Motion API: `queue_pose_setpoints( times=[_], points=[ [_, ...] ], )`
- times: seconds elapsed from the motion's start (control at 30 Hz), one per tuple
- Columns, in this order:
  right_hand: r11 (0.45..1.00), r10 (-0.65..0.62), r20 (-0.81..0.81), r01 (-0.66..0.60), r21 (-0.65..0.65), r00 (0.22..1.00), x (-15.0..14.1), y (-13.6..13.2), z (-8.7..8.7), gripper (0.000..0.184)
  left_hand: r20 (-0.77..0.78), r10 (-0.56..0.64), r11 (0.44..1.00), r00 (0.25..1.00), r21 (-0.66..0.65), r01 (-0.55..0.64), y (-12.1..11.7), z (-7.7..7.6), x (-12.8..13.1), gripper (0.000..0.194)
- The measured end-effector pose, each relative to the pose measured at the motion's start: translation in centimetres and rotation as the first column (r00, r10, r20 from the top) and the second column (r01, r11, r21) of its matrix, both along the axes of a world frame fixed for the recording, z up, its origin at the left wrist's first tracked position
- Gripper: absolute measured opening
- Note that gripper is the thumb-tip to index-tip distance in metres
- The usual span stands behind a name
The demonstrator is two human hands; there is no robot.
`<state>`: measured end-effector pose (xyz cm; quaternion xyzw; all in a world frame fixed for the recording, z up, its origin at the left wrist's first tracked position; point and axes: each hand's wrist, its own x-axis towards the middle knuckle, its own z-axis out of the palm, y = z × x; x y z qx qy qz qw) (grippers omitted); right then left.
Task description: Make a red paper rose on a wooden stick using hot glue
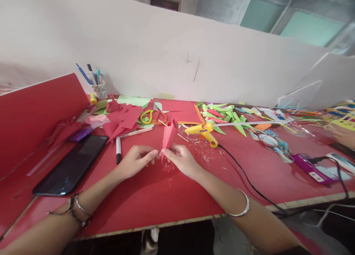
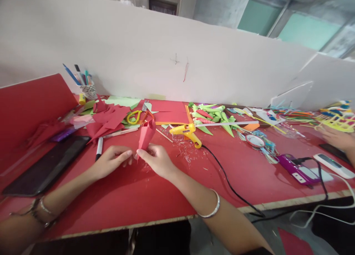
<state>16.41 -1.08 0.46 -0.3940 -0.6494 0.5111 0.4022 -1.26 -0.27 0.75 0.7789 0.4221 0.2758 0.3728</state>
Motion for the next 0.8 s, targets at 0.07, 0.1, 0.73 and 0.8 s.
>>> queue_pose_setpoints(
  times=[0.07, 0.1, 0.73, 0.8],
  points=[
    [0.997, 0.035, 0.057, -0.031, -0.066, 0.998, 0.2, 0.1, 0.0, 0.028, 0.001, 0.067, 0.998, 0.998, -0.002, -0.067, 0.2, -0.2, -0.2, 0.044],
    [0.996, 0.043, 0.091, -0.035, -0.085, 0.995, 0.3, 0.2, 0.0, 0.029, -0.004, 0.095, 0.995, 0.995, 0.001, -0.095, 0.3, -0.3, -0.2, 0.046],
    [0.937, -0.11, 0.687, -0.155, 0.312, 0.718, 0.9, 0.7, -1.1, 0.042, -0.267, 0.181, 0.945, 0.947, 0.315, -0.092, 1.0, -0.9, -0.6, 0.032],
    [0.945, -0.088, 0.68, -0.155, 0.289, 0.728, 1.0, 0.7, -1.1, 0.043, -0.218, 0.257, 0.91, 0.942, 0.382, -0.16, 2.2, -0.3, -1.4, 0.026]
  ],
)
